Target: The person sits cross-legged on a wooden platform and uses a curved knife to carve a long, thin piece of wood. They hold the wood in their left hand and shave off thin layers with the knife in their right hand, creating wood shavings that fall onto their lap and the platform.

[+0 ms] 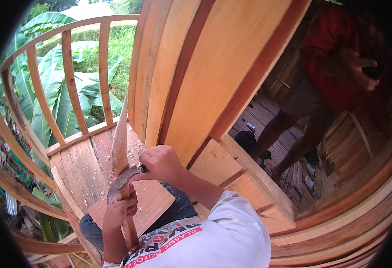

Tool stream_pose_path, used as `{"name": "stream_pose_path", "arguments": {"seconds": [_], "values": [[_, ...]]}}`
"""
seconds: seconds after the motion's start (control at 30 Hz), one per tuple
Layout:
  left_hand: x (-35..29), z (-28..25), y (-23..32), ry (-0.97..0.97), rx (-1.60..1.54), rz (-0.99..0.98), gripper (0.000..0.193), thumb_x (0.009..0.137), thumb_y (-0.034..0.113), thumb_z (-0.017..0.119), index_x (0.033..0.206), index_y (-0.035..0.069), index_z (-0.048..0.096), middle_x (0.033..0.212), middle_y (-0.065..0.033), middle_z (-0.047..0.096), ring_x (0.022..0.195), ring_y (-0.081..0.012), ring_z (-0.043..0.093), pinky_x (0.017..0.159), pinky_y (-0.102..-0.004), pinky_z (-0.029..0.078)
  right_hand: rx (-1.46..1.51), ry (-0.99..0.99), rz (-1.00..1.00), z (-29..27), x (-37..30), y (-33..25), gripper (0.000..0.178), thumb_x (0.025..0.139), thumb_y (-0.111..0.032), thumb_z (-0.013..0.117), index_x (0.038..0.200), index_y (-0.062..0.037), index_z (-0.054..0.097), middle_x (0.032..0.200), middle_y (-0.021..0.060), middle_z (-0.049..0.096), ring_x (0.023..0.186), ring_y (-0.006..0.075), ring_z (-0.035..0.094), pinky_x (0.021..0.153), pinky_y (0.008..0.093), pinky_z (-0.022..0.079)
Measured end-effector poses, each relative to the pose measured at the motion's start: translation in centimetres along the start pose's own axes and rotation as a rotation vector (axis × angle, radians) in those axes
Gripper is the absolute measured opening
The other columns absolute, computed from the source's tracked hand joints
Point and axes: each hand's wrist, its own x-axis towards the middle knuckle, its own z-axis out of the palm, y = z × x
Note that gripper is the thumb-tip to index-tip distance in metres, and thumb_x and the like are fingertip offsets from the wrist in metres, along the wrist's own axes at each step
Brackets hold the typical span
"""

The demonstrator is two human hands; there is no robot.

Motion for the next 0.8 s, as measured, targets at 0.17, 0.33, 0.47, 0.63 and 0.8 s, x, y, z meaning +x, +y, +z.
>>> {"name": "stream_pose_path", "arguments": {"seconds": [0.17,0.33,0.47,0.63,0.8], "values": [[-0.5,-1.2,-0.3,-0.13,-0.045,0.021,0.023,0.078,0.0,0.053,0.097,0.009,0.044,0.072,-0.0009,0.043,0.052,-0.0088,0.04,0.045,-0.0245,0.031,0.174,-0.046,0.084,0.9,-2.2,-3.2,0.056,0.066,-0.058,0.074,0.059,-0.009,0.047,0.054,0.0065,0.045,0.05,0.0264,0.053,0.046,0.0347,0.041],[-1.5,-1.2,-2.2,-0.154,-0.053,0.031,0.022,0.079,0.0,0.054,0.097,0.008,0.045,0.072,-0.0023,0.045,0.05,-0.0093,0.041,0.043,-0.0252,0.031,0.202,-0.08,0.368,-0.5,-1.0,-1.8,0.052,0.073,-0.05,0.073,0.06,-0.0046,0.05,0.055,0.0115,0.05,0.053,0.0321,0.056,0.047,0.0374,0.043],[-1.8,-0.1,-2.8,-0.086,-0.081,0.017,0.023,0.078,-0.002,0.054,0.096,0.007,0.044,0.071,-0.0021,0.045,0.049,-0.0087,0.04,0.042,-0.0244,0.03,0.2,-0.159,0.096,-0.8,-0.8,-3.0,0.052,0.072,-0.047,0.075,0.06,-0.004,0.05,0.055,0.0132,0.049,0.054,0.0332,0.056,0.047,0.0374,0.042],[-1.3,-0.7,-1.7,-0.067,-0.05,-0.004,0.025,0.076,0.001,0.057,0.094,0.01,0.043,0.071,0.0001,0.042,0.049,-0.0071,0.037,0.042,-0.0228,0.029,0.214,-0.123,0.308,0.0,0.4,-2.1,0.046,0.072,-0.042,0.076,0.064,-0.0022,0.055,0.056,0.0133,0.049,0.053,0.0323,0.056,0.047,0.0355,0.042],[-3.2,-1.2,-2.6,-0.049,0.042,0.073,0.017,0.083,0.002,0.057,0.093,0.007,0.045,0.071,0.0014,0.042,0.052,-0.0059,0.039,0.044,-0.0223,0.031,0.324,-0.153,0.36,1.0,-0.4,-1.9,0.049,0.071,-0.048,0.077,0.064,-0.0038,0.056,0.054,0.011,0.047,0.048,0.0291,0.052,0.046,0.0359,0.041]]}}
